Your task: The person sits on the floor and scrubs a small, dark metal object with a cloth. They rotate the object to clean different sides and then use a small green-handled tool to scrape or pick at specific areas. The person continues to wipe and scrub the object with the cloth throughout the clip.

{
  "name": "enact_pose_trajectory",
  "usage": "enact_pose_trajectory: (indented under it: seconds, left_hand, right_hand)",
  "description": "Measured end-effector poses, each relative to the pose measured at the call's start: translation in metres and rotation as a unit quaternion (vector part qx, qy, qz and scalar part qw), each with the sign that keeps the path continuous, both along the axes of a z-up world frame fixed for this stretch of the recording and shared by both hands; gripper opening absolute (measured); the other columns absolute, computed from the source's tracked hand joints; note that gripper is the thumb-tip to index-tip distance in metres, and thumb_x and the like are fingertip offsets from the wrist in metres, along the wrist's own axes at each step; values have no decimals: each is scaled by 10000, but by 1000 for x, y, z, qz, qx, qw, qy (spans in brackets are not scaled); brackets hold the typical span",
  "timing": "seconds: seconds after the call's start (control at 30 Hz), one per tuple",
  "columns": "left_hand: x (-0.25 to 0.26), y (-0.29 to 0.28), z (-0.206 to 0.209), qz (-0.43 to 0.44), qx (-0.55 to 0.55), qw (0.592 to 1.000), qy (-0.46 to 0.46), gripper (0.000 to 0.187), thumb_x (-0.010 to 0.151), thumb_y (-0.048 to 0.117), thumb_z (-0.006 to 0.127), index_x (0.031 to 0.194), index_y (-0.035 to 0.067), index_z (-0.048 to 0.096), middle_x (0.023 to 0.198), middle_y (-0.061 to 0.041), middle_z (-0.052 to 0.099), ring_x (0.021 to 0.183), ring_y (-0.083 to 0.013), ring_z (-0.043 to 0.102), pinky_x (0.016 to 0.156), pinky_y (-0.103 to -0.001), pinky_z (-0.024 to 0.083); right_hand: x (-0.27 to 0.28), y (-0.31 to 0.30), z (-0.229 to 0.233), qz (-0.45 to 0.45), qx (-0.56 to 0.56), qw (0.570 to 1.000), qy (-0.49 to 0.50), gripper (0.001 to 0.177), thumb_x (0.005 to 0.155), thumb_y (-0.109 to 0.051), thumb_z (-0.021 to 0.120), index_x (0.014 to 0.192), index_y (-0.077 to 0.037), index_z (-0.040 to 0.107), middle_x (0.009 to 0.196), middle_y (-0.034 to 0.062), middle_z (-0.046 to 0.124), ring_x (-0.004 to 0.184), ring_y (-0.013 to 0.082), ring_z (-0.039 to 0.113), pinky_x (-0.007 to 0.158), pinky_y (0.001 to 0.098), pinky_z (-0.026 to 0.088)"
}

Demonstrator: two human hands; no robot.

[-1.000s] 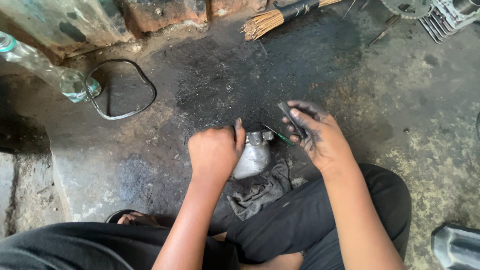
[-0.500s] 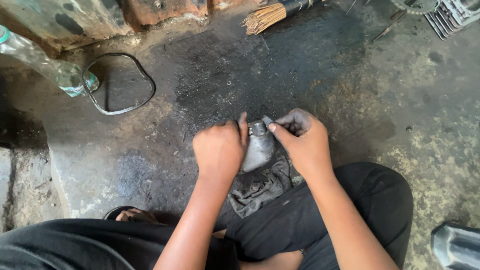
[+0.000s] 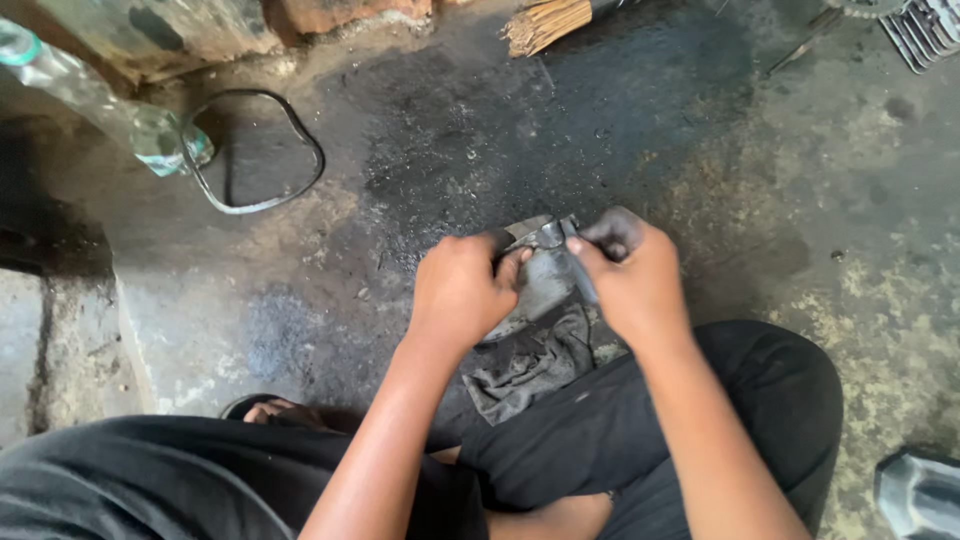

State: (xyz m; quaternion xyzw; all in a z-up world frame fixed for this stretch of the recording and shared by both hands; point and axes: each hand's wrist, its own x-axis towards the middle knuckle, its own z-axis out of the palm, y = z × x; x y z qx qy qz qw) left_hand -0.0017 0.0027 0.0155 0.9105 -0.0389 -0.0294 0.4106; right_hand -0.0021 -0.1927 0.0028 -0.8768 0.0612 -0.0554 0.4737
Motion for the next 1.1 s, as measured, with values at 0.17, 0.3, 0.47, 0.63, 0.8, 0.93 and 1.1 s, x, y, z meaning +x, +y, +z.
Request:
enact_pose_trajectory:
  seconds: [0.17, 0.3, 0.47, 0.63, 0.8, 0.93, 1.1]
  left_hand:
    - [3, -1, -2, -6, -8, 1000, 3, 237, 882, 322, 700, 940, 112, 794, 692, -201, 703, 718, -413, 696, 700, -512, 536]
    - [3, -2, -8, -6, 3, 1000, 6, 232, 892, 326, 701, 906, 117, 799, 723, -200, 708, 740, -418, 694, 708, -516, 536]
    - [5, -4, -4, 4, 11, 1000, -27, 218, 867, 316, 707, 954, 136, 795, 745, -197, 715, 751, -427, 695, 703, -522, 539]
    - [2, -2, -10, 0, 9, 1000, -15, 217, 864, 316, 705, 964, 146, 796, 723, -197, 713, 732, -428, 692, 691, -523, 538]
    - [5, -5, -8, 3, 23, 997, -69, 221, 858, 301, 712, 955, 119, 793, 703, -207, 705, 694, -422, 696, 661, -518, 542]
    - [3, -3, -11, -3, 22, 998, -62, 220, 877, 306, 701, 959, 123, 791, 679, -199, 701, 678, -417, 696, 654, -517, 539]
    - [7, -4, -9, -1, 45, 997, -67, 232, 851, 325, 718, 918, 115, 792, 687, -211, 699, 667, -423, 690, 650, -519, 542]
  right_hand:
    - [-6, -5, 32, -92, 49, 995, 4, 109, 898, -75, 773, 903, -49, 667, 727, -6, 649, 599, 96, 572, 531, 288, 436]
    - [-9, 20, 25, -47, -10, 989, -137, 138, 917, -68, 801, 906, -21, 671, 828, 19, 661, 723, 83, 607, 634, 275, 488]
    - [-17, 32, 23, 11, -120, 973, -199, 122, 876, -74, 794, 864, -15, 688, 833, 80, 688, 756, 150, 669, 665, 297, 518]
    - [-5, 28, 31, -42, -133, 974, -177, 170, 888, -83, 816, 839, -3, 674, 781, 87, 665, 664, 183, 635, 629, 325, 487]
    - [-17, 35, 41, 19, -122, 978, -166, 154, 863, -55, 789, 836, 14, 654, 768, 88, 625, 679, 157, 607, 629, 307, 479]
    - [-12, 28, 45, -25, -64, 977, -202, 133, 932, -70, 784, 897, 5, 680, 825, 54, 639, 715, 117, 575, 649, 293, 457]
    - [-2, 32, 38, -74, -81, 983, -143, 203, 907, -102, 800, 838, 19, 652, 742, 43, 620, 670, 109, 553, 634, 276, 463]
